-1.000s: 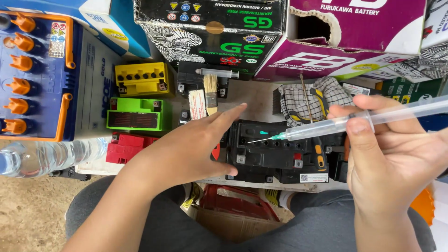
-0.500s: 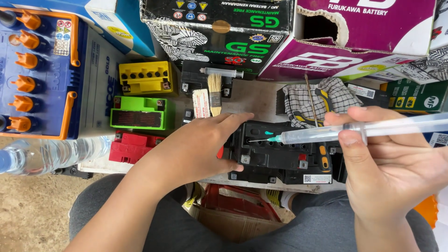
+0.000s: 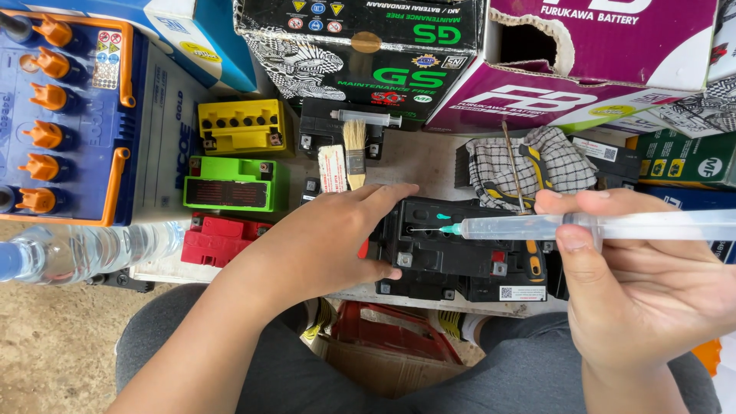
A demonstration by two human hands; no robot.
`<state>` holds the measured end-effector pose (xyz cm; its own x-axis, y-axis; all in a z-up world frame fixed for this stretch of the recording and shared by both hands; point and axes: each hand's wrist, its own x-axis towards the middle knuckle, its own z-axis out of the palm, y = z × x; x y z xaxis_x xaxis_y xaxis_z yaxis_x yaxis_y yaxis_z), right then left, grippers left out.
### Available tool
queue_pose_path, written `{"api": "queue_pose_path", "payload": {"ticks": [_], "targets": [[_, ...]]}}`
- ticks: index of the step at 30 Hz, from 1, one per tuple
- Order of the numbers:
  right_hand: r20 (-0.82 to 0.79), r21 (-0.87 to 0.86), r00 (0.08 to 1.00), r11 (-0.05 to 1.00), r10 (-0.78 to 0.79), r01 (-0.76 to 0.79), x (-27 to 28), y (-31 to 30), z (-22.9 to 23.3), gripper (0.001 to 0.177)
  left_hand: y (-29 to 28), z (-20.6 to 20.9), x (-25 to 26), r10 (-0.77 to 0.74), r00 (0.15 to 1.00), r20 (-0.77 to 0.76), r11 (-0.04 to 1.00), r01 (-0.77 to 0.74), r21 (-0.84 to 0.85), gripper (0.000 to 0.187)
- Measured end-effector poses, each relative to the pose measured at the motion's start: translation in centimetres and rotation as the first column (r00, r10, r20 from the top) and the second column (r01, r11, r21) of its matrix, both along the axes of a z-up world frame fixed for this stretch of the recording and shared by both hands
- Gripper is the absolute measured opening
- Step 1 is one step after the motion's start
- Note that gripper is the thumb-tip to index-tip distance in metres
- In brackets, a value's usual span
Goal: Filling lead-acid battery cells with liquid using a syringe
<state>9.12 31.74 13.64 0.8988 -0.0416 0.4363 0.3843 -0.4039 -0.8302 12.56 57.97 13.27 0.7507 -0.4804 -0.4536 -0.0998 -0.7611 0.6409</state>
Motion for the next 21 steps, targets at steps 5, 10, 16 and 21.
{"api": "queue_pose_path", "payload": {"ticks": [5,10,16,21], "targets": [[0.002,-0.021,1.0,1.0,0.001,-0.001,0.0,0.3,0.4,0.009,0.0,-0.1,0.0,0.003,1.0,0.008,1.0,-0.003,-0.006,0.096],[0.003,-0.038,1.0,0.999,0.009,-0.008,0.0,0.6,0.9,0.01,0.0,0.0,0.0,0.003,1.0,-0.007,1.0,-0.003,-0.007,0.095],[-0.011,-0.042,1.0,0.999,-0.001,0.001,0.0,0.8,1.2,0.012,0.0,0.2,0.0,-0.001,1.0,-0.002,1.0,0.001,0.002,0.094],[0.019,-0.051,1.0,0.999,0.013,-0.012,0.1,0.9,1.2,0.012,0.0,0.4,0.0,0.002,1.0,-0.027,1.0,-0.002,0.011,0.094]]}}
